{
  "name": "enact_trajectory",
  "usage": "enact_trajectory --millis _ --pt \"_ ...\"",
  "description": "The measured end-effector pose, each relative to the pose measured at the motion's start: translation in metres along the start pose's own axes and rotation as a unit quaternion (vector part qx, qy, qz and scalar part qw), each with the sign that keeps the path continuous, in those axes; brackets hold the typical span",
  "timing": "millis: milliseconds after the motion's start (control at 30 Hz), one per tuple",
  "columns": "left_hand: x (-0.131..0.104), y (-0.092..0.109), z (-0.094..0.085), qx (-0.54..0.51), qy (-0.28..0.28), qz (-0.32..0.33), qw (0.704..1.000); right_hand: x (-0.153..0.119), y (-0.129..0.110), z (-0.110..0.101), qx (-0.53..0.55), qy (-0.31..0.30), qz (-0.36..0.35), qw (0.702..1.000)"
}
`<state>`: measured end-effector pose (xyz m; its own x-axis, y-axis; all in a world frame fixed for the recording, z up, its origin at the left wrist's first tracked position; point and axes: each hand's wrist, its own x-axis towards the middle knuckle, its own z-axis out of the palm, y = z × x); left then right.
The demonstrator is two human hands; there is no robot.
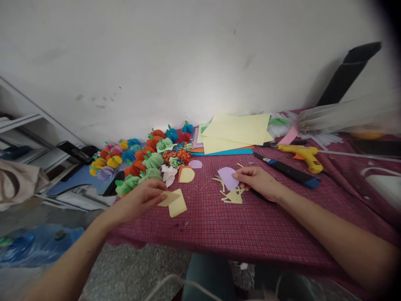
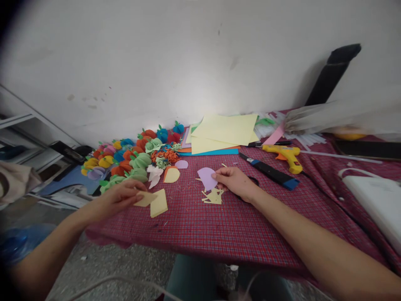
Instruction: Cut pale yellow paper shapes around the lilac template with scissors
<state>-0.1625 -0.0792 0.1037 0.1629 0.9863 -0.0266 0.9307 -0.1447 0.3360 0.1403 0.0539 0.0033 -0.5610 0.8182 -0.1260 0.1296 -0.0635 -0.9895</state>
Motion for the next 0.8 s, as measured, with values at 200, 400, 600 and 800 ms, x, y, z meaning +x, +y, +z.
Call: enact_trajectory --millis 200,400,600,800 --pt "0.036 0.026 0.066 -0.432 0.094 -0.195 0.876 -0.007 -0.009 0.003 0.087 0.029 -0.007 0.996" --pt "0.084 0.067 0.111 -0.483 0.171 -0.177 0.840 -0.014 -0.016 0.008 0.074 0.033 -0.020 0.997" --pt "0.105 0.079 0.117 -0.490 0.152 -0.131 0.848 -0.010 -0.014 0.000 0.058 0.105 -0.049 0.992" --pt "0.109 0.074 0.125 -0.592 0.114 -0.080 0.794 -0.010 -0.008 0.004 -0.158 0.091 -0.197 0.963"
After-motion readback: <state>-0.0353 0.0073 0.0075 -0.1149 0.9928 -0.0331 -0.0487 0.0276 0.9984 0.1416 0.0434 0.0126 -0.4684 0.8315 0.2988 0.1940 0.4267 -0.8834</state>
